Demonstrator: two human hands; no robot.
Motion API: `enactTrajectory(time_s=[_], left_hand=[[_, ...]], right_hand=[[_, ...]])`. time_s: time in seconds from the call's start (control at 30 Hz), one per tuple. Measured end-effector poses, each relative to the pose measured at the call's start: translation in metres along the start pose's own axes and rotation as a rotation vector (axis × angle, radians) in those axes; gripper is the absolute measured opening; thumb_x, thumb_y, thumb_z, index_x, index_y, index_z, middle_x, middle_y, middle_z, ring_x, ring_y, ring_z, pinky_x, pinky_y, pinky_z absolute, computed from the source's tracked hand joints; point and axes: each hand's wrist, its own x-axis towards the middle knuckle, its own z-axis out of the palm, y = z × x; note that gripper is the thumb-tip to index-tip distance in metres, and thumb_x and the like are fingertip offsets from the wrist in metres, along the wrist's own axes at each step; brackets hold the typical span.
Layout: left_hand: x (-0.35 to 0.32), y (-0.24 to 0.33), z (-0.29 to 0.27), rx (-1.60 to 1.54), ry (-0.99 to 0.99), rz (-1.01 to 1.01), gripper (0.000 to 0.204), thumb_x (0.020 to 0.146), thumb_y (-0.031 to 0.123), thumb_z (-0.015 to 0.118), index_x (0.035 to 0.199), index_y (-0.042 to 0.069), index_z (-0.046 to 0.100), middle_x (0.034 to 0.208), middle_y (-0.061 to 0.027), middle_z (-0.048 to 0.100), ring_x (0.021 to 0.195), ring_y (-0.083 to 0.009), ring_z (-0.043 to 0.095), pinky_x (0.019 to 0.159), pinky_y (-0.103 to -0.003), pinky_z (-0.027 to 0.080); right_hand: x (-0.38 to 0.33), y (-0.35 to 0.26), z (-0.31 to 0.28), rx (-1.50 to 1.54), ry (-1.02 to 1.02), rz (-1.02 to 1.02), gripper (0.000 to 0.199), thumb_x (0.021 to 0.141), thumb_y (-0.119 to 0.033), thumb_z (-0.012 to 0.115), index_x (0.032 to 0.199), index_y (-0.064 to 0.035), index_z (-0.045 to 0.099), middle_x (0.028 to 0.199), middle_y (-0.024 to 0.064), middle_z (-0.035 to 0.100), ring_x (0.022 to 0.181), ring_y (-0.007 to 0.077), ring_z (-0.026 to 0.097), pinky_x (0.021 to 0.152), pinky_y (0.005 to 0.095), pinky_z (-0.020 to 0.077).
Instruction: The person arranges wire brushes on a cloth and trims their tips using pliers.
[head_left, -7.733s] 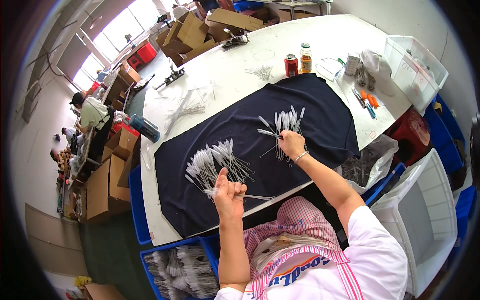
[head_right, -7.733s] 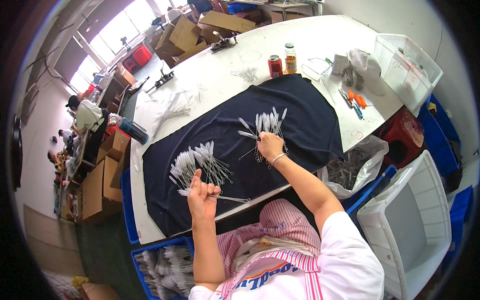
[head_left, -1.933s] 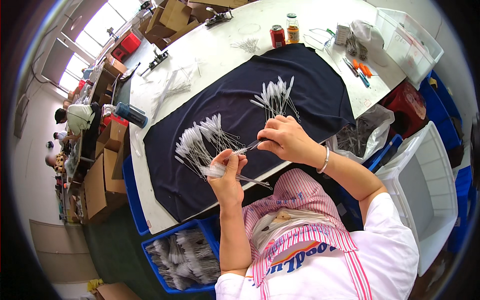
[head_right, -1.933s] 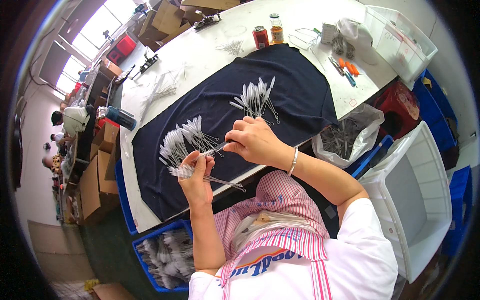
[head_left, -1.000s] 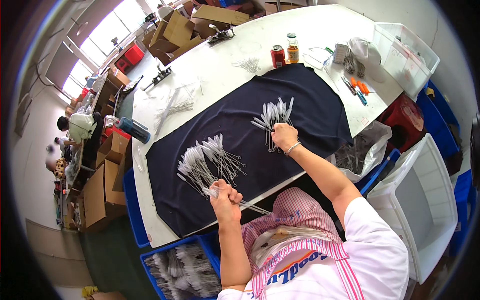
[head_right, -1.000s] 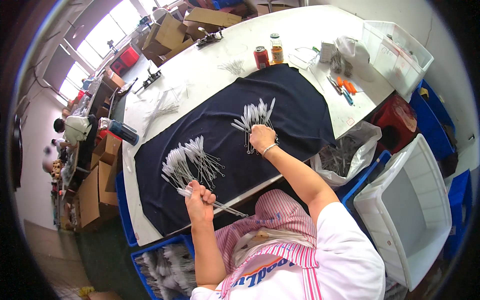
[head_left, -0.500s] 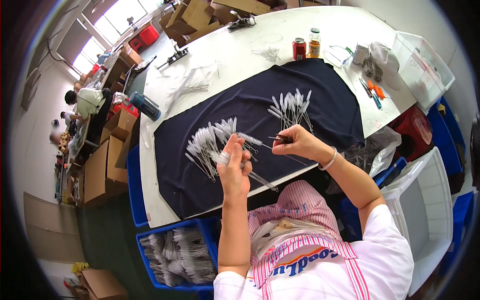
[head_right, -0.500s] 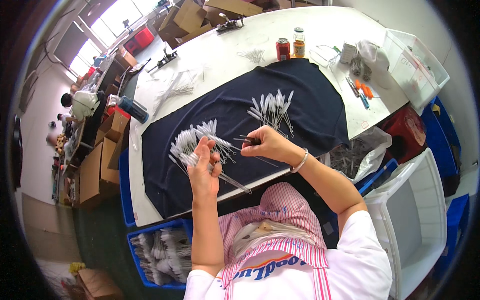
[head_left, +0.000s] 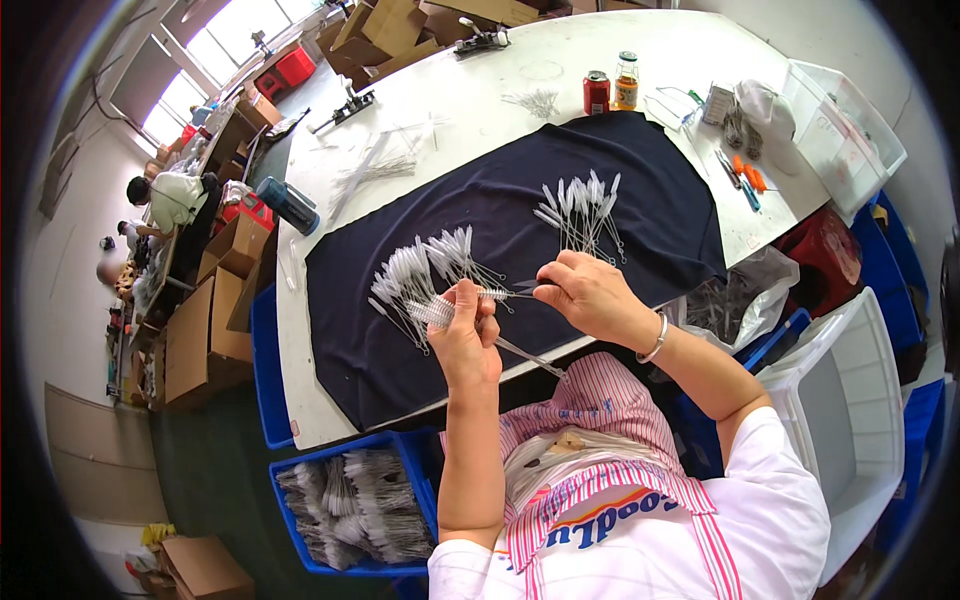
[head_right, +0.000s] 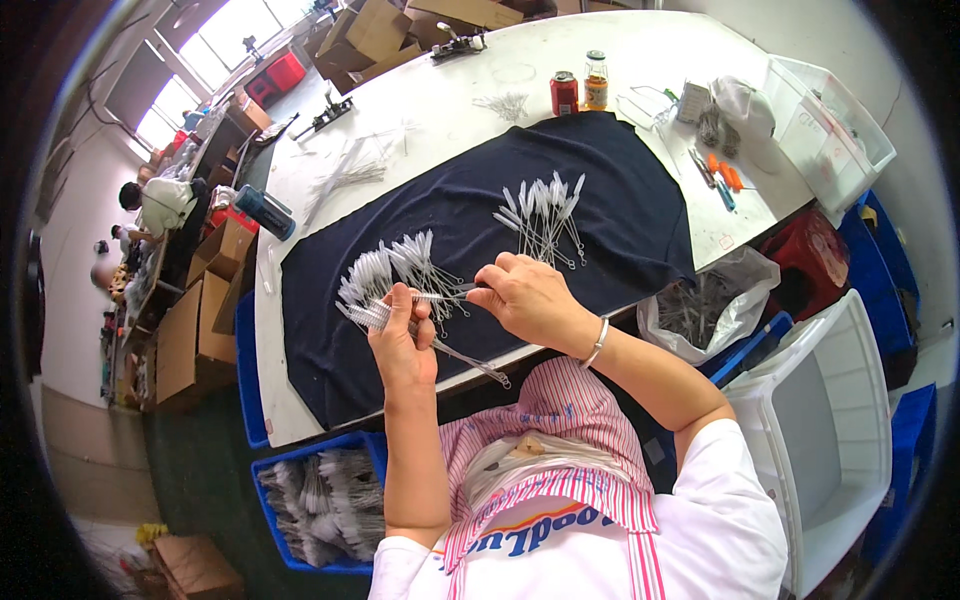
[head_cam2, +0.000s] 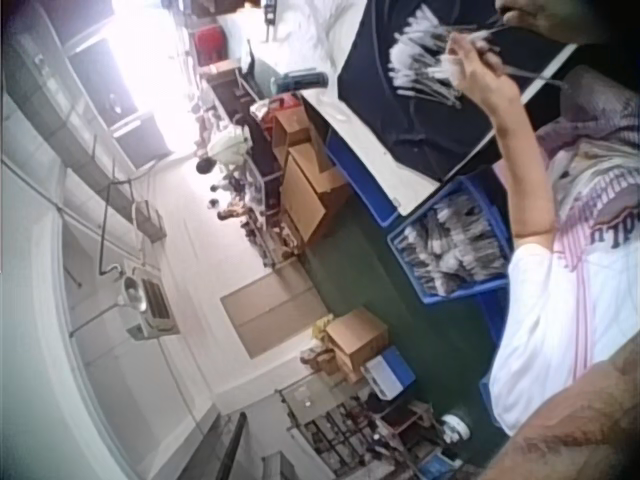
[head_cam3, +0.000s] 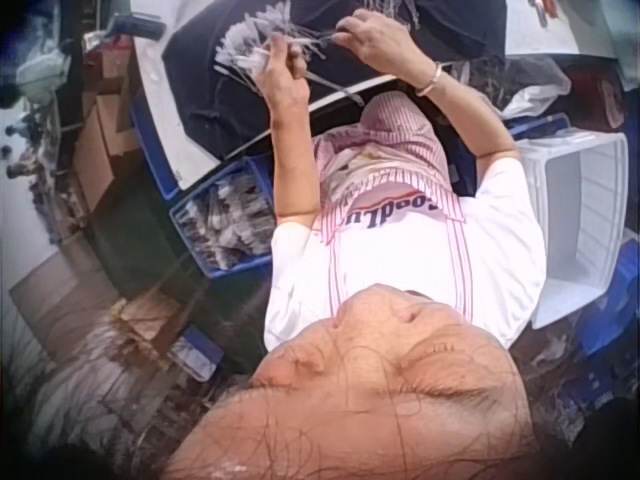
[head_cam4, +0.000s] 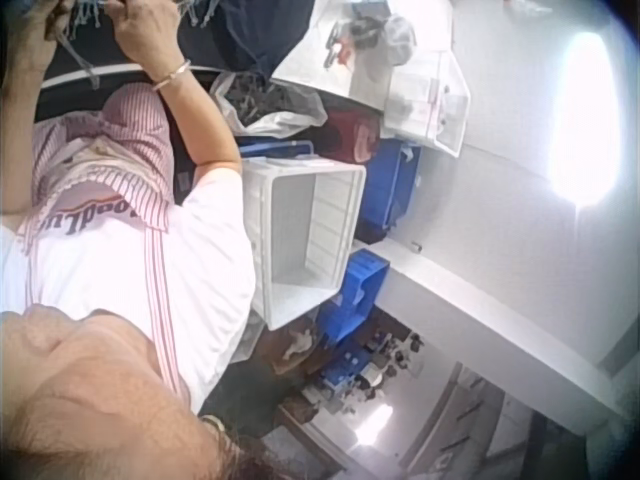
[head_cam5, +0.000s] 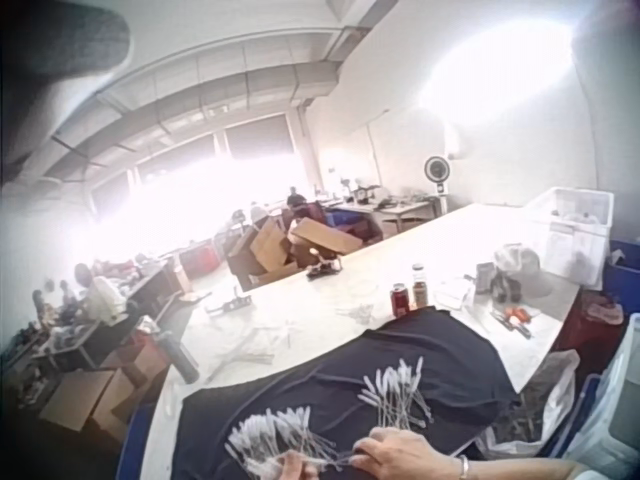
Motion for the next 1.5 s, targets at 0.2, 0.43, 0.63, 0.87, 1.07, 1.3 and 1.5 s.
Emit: enactTrajectory(time_s=[0.2, 0.43, 0.63, 0.87, 1.07, 1.3, 1.5], left_hand=[[0.001, -0.003, -0.008, -0.006, 0.147, 0.022, 0.015, 0.083, 0.014, 0.062, 0.077, 0.004, 0.053, 0.062, -0.0029, 0.052, 0.049, -0.0053, 0.047, 0.034, -0.015, 0.024], [0.001, 0.003, -0.002, 0.048, 0.251, 0.109, 0.015, 0.082, 0.011, 0.062, 0.076, 0.004, 0.05, 0.058, -0.0039, 0.052, 0.042, -0.004, 0.043, 0.033, -0.015, 0.024], [0.004, 0.004, -0.003, 0.057, 0.245, 0.128, 0.015, 0.083, 0.01, 0.061, 0.077, 0.002, 0.05, 0.058, -0.0028, 0.051, 0.042, -0.0037, 0.043, 0.033, -0.015, 0.024], [-0.003, 0.003, 0.02, 0.037, 0.123, 0.196, 0.013, 0.082, 0.011, 0.062, 0.078, 0.004, 0.052, 0.059, -0.0013, 0.051, 0.044, -0.003, 0.043, 0.036, -0.014, 0.028], [0.006, 0.002, 0.029, -0.012, 0.07, -0.022, 0.016, 0.082, 0.013, 0.063, 0.076, 0.006, 0.049, 0.058, -0.0018, 0.051, 0.043, -0.004, 0.043, 0.033, -0.015, 0.025], [0.003, -0.011, 0.036, -0.042, 0.027, -0.084, 0.015, 0.083, 0.012, 0.061, 0.077, 0.005, 0.049, 0.059, -0.0019, 0.049, 0.046, -0.005, 0.045, 0.034, -0.015, 0.024], [-0.003, -0.018, 0.033, -0.093, -0.018, -0.058, 0.015, 0.084, 0.013, 0.06, 0.08, 0.003, 0.049, 0.063, -0.0025, 0.049, 0.05, -0.0061, 0.046, 0.035, -0.015, 0.024]], right_hand=[[0.025, 0.063, 0.022, 0.205, 0.049, 0.53, 0.036, 0.078, -0.039, 0.062, 0.087, -0.0039, 0.06, 0.083, 0.0157, 0.062, 0.078, 0.0293, 0.06, 0.067, 0.0345, 0.0456], [0.025, 0.146, 0.075, -0.43, 0.032, 0.478, 0.024, 0.077, -0.025, 0.06, 0.089, -0.0045, 0.055, 0.094, 0.0129, 0.06, 0.079, 0.0303, 0.061, 0.068, 0.0385, 0.0486], [0.018, 0.145, 0.075, -0.405, 0.088, 0.495, 0.015, 0.074, -0.019, 0.06, 0.076, -0.0039, 0.057, 0.078, 0.0139, 0.061, 0.076, 0.0317, 0.061, 0.066, 0.0404, 0.0484], [0.024, 0.117, 0.052, 0.513, 0.143, 0.509, 0.043, 0.086, -0.046, 0.05, 0.088, -0.0045, 0.059, 0.074, 0.0022, 0.056, 0.068, 0.0114, 0.051, 0.062, 0.0249, 0.04], [0.019, 0.054, -0.018, 0.723, -0.083, 0.204, 0.029, 0.091, -0.031, 0.047, 0.092, -0.0053, 0.059, 0.079, -0.0012, 0.05, 0.073, 0.0088, 0.049, 0.068, 0.0218, 0.04], [0.003, 0.027, -0.028, -0.041, -0.036, -0.036, 0.024, 0.082, -0.029, 0.056, 0.087, -0.0061, 0.062, 0.08, 0.0101, 0.057, 0.076, 0.0263, 0.056, 0.067, 0.0349, 0.0446], [-0.007, 0.016, -0.02, -0.047, 0.083, -0.01, 0.023, 0.081, -0.03, 0.057, 0.082, -0.0074, 0.062, 0.075, 0.0091, 0.056, 0.072, 0.0269, 0.056, 0.063, 0.0369, 0.043]])
